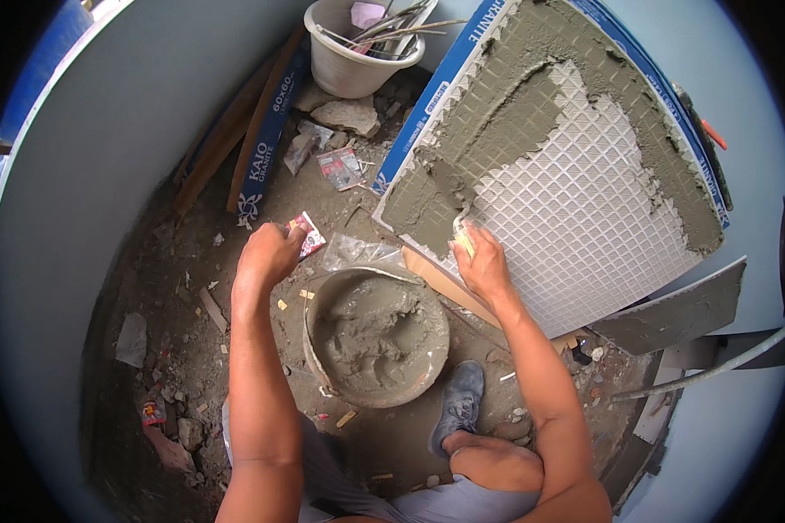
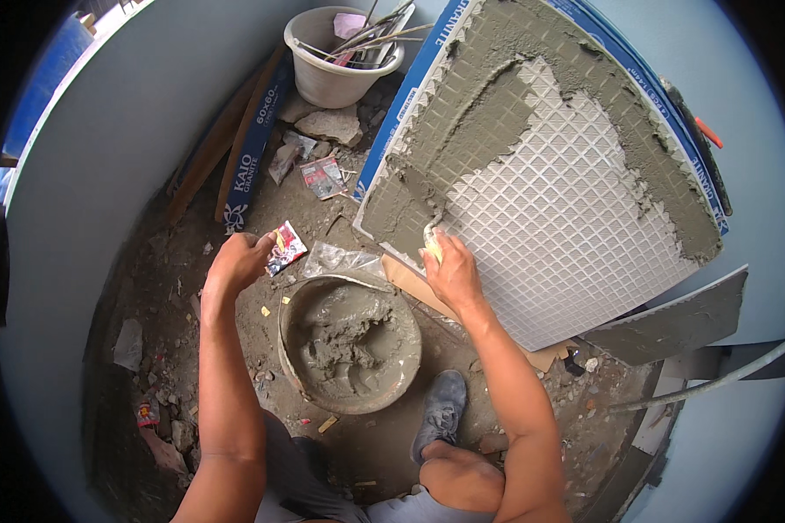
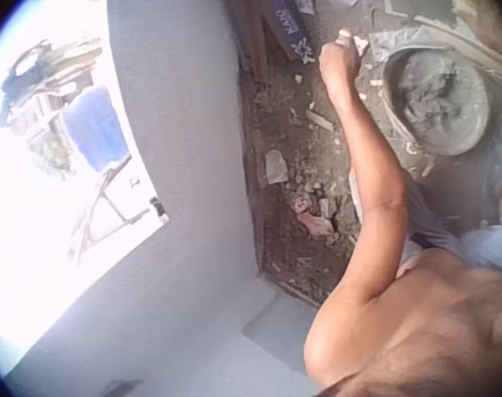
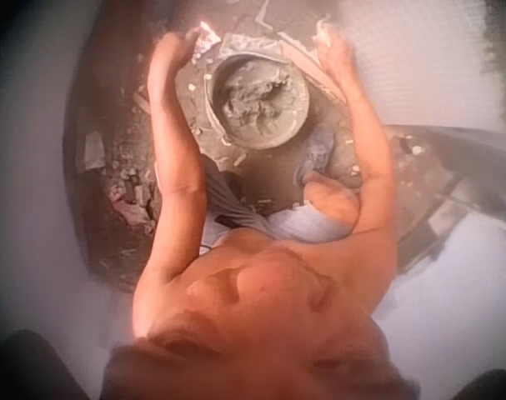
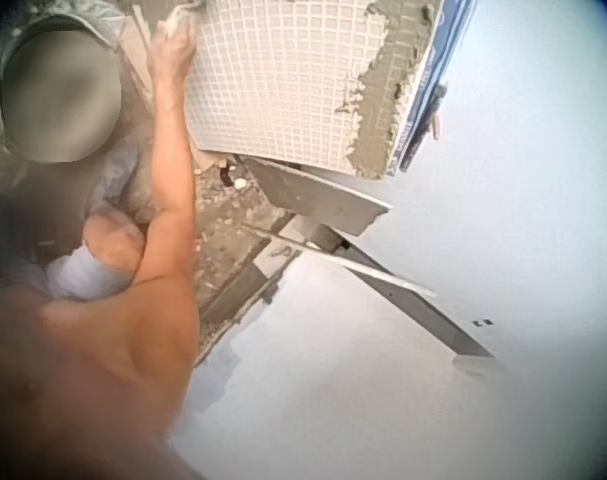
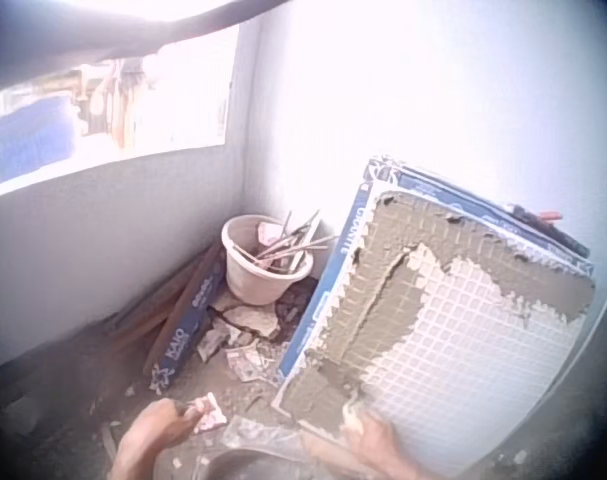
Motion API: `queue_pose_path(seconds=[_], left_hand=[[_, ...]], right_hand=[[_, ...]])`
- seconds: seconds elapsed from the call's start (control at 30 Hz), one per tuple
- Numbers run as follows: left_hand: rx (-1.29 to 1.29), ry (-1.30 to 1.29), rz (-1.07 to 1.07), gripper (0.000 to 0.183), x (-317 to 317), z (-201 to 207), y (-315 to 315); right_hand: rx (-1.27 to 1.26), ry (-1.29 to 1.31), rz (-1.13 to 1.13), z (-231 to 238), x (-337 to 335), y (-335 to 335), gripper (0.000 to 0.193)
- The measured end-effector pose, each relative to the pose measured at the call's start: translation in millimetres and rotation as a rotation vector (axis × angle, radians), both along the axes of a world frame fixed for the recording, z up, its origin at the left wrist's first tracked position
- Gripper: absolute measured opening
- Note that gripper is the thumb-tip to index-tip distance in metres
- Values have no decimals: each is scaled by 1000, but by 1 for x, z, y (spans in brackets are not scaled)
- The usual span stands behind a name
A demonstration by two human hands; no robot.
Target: The person spreads cement on the floor using a trowel and a hammer. They then pick up a tile, apply cement to its back, and place it on the prepared area. The person continues to spread cement and prepare the surface for additional tiles.
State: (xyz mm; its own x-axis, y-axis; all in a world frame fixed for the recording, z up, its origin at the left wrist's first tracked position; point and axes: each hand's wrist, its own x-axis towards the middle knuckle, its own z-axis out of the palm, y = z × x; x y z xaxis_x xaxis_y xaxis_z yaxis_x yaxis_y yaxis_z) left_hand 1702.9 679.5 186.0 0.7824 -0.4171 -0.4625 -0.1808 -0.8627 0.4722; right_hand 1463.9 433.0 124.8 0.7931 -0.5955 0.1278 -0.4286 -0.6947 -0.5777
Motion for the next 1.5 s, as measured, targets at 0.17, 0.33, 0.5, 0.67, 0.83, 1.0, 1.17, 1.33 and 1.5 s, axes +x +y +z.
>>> queue_pose_path(seconds=[0.17,0.33,0.5,0.67,0.83,1.0,1.17,1.33,1.5], left_hand=[[-154,34,22,54,4,-4,-2],[-240,89,65,54,9,-7,4],[-306,117,77,53,6,-14,-2],[-410,214,57,54,5,-9,-6],[-530,328,77,51,-1,7,-11],[-595,386,70,52,1,5,-15],[-605,359,136,51,16,2,5],[-640,322,248,51,38,0,31],[-665,275,264,46,24,15,28]], right_hand=[[-186,-114,-51,89,16,-42,43],[-254,-260,-94,151,44,-74,42],[-141,-323,-252,195,52,-77,38],[-58,-472,-382,143,33,-89,38],[0,-540,-536,85,-22,-94,37],[-124,-424,-638,96,-78,-85,39],[-229,-372,-659,102,-121,-77,39],[-266,-413,-735,100,-155,-81,40],[-342,-442,-777,108,-206,-111,38]])
